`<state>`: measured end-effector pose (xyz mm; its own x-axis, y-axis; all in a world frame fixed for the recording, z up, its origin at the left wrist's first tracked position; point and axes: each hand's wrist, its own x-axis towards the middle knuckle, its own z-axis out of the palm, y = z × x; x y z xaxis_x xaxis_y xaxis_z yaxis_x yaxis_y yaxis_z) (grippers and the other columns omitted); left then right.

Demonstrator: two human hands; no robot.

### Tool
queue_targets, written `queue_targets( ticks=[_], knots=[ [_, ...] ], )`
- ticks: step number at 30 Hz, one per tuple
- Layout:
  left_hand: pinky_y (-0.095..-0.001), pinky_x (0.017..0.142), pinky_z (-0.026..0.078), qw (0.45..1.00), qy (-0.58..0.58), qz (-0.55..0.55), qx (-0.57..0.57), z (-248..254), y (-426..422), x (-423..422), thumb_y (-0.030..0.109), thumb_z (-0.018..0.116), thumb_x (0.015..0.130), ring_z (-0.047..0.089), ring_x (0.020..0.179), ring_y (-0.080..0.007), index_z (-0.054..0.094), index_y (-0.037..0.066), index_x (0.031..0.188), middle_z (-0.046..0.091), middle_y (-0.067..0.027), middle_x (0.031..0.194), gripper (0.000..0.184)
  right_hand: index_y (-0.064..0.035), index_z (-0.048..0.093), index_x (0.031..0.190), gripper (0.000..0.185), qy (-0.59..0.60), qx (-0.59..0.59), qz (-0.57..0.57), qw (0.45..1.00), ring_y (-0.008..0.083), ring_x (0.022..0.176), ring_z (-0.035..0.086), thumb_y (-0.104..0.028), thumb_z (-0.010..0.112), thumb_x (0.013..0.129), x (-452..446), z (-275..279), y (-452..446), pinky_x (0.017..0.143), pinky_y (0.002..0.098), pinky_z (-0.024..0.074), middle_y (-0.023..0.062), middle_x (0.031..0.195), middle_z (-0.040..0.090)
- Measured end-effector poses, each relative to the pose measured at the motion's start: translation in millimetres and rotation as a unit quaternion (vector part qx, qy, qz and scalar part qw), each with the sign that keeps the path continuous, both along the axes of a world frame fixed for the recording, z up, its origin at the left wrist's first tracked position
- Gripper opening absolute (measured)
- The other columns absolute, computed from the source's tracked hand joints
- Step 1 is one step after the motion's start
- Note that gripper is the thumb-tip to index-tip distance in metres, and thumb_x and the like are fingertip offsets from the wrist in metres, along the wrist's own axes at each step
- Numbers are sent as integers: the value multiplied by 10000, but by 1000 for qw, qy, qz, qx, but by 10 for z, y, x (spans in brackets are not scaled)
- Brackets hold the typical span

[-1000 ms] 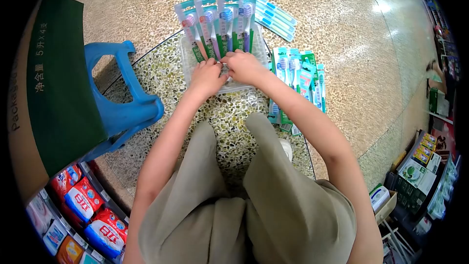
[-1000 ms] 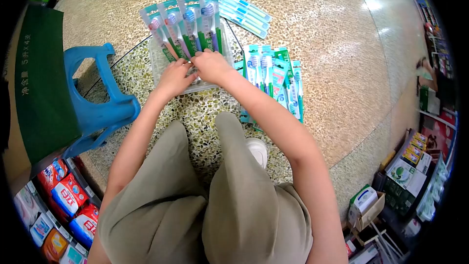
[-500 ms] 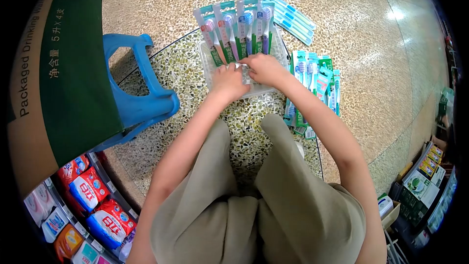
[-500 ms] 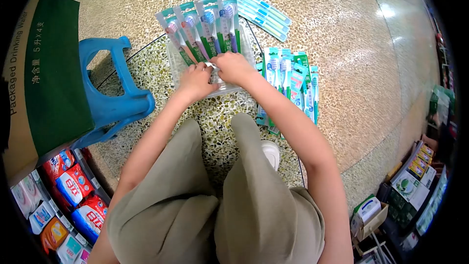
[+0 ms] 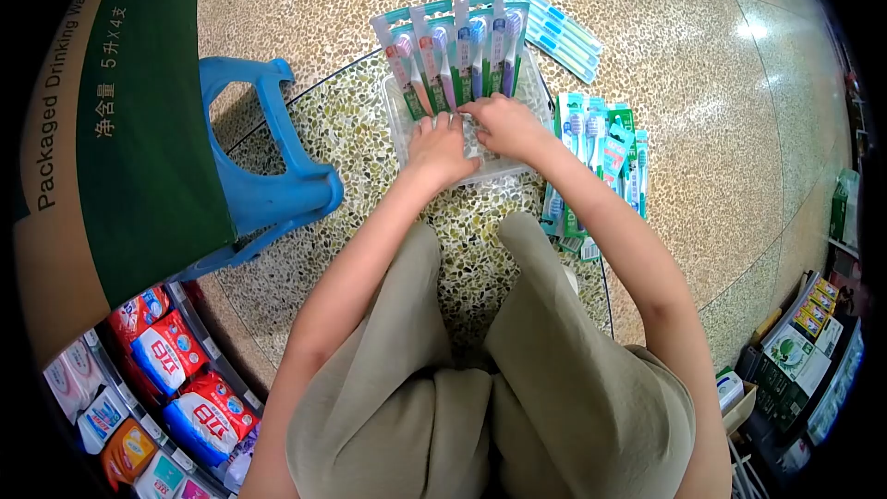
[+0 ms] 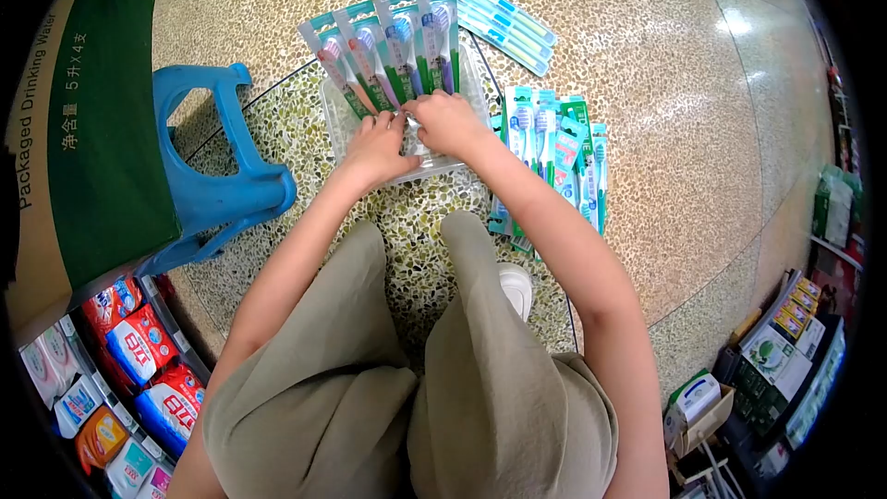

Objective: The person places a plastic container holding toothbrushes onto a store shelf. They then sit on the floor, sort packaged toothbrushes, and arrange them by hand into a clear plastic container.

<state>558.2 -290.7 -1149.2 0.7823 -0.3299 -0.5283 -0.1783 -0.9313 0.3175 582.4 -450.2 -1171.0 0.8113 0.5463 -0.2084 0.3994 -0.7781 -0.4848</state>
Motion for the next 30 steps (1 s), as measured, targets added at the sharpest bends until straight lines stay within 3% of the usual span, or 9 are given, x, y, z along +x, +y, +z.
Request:
queue_targets(
  ticks=[4, 16, 22, 30],
  knots=[
    [-449, 1068, 343, 1000, -13, 5, -3, -26, 0, -1, 438, 716, 745, 415, 1246, -387, 409, -67, 1367, 452, -187, 1347, 859, -92, 587, 1250, 515, -5, 2, 0, 1000, 312, 1037, 573, -70, 652, 740, -4, -11, -5, 921, 413, 477, 99, 1127, 640],
    [-452, 1028, 403, 999, -10, 14, -31, 75, 5, 2, 339, 642, 839, 438, 1238, -364, 458, -37, 1331, 473, -206, 1319, 646, -93, 637, 1178, 428, 20, 7, 6, 1000, 324, 993, 625, -89, 635, 750, 36, 69, -13, 868, 428, 509, 125, 1071, 668],
    [-450, 1020, 409, 999, -10, 13, -27, 101, -4, -7, 328, 638, 847, 456, 1223, -367, 471, -40, 1322, 490, -211, 1296, 624, -72, 673, 1106, 347, 22, 9, -3, 1000, 323, 928, 655, -106, 619, 766, 34, 145, -36, 813, 424, 532, 140, 1016, 690],
    [-445, 1011, 412, 999, -12, 11, -43, 60, 43, -19, 353, 618, 857, 462, 1215, -362, 474, -13, 1341, 494, -199, 1281, 624, -94, 695, 1091, 304, 34, 54, 0, 998, 339, 920, 654, -128, 616, 799, 7, 277, -108, 838, 443, 517, 174, 940, 688]
  ],
)
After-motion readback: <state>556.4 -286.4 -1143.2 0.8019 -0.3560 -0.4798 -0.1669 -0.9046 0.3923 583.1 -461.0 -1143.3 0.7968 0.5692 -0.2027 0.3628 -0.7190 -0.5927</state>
